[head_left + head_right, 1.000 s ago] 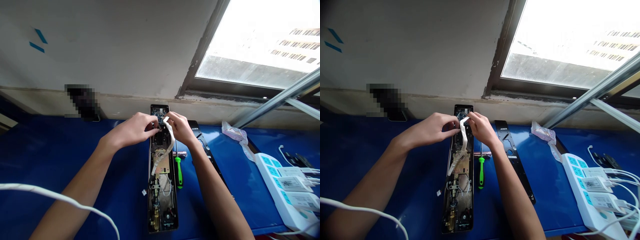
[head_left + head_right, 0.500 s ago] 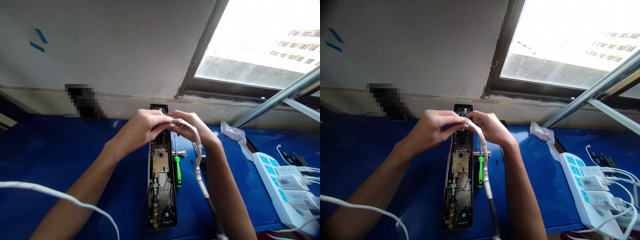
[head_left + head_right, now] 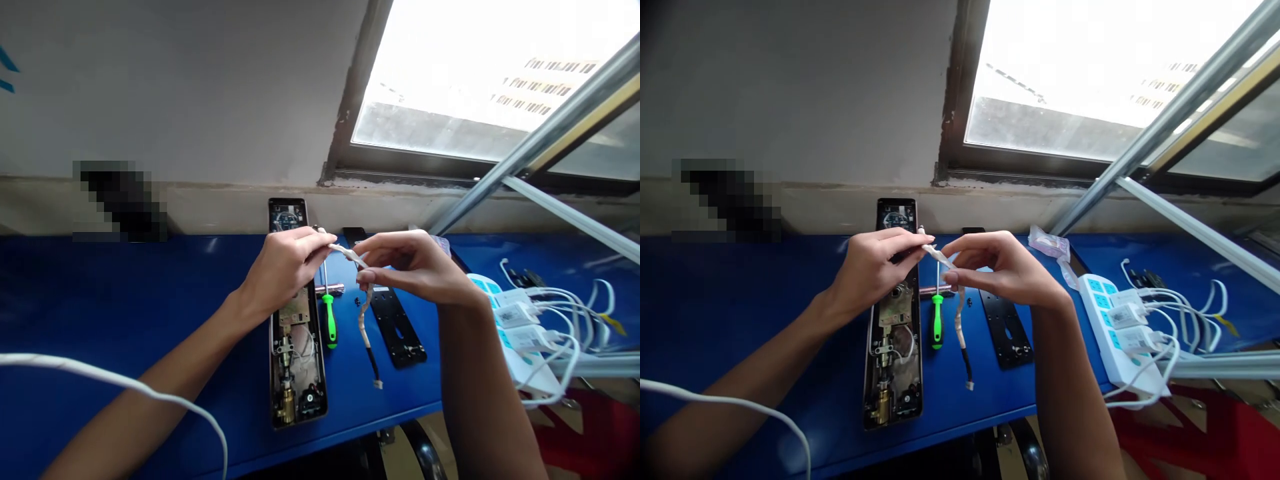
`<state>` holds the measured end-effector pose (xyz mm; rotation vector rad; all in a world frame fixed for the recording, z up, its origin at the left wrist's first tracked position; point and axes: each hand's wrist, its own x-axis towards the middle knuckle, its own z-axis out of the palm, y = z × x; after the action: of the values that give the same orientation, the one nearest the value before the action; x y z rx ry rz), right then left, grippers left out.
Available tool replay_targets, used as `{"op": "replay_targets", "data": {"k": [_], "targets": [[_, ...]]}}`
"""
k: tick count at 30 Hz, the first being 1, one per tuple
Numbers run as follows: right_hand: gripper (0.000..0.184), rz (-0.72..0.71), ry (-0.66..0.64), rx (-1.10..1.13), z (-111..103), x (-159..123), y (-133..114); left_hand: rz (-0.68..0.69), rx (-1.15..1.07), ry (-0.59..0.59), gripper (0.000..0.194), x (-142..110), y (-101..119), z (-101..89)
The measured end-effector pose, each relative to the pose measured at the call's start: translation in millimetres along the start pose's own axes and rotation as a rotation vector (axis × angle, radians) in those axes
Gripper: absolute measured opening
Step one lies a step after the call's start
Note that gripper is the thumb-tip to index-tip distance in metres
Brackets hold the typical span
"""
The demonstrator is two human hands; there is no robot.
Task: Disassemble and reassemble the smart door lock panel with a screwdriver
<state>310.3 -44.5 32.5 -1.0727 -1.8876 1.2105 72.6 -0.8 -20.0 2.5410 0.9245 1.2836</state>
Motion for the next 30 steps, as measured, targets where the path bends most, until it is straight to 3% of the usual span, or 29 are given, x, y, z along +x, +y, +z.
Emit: {"op": "replay_targets", "data": {"k": [2,5,8,12,15,18,22,30], "targets": [[0.030,-0.017,0.069,-0.007,-3.0,-11.4,4.9,-0.047,-0.030,-0.044,0.034,-2.2,7.2,9.9],[0.032,-0.001,0.176,-0.098,-12.7,-22.1,15.6,-0.048,-0.023,-0.236,0.054,-4.9,15.7,20.3],[0.035,0.071,0.174,-0.197,-22.6,-23.0,32.6,0.030,0.017,-0.408,0.051,-7.7,21.6,28.0],[0.038,0.112,0.220,-0.242,-24.1,-12.3,65.2,0.077,0.085,-0.501,0.041,-11.4,27.2,37.5],[0.029,0.165,0.245,-0.324,-19.2,-2.5,90.2,0.117,0.148,-0.584,0.033,-13.5,27.8,42.6],[0.026,0.248,0.195,-0.429,-15.3,2.9,109.7,0.119,0.189,-0.628,0.030,-14.4,25.6,44.2],[0.036,0.332,0.114,-0.524,-13.9,2.9,125.2,0.110,0.215,-0.664,0.029,-14.2,24.2,43.2],[0.034,0.316,0.130,-0.649,-16.6,-0.6,124.5,0.136,0.212,-0.698,0.030,-17.0,27.0,45.9]]}}
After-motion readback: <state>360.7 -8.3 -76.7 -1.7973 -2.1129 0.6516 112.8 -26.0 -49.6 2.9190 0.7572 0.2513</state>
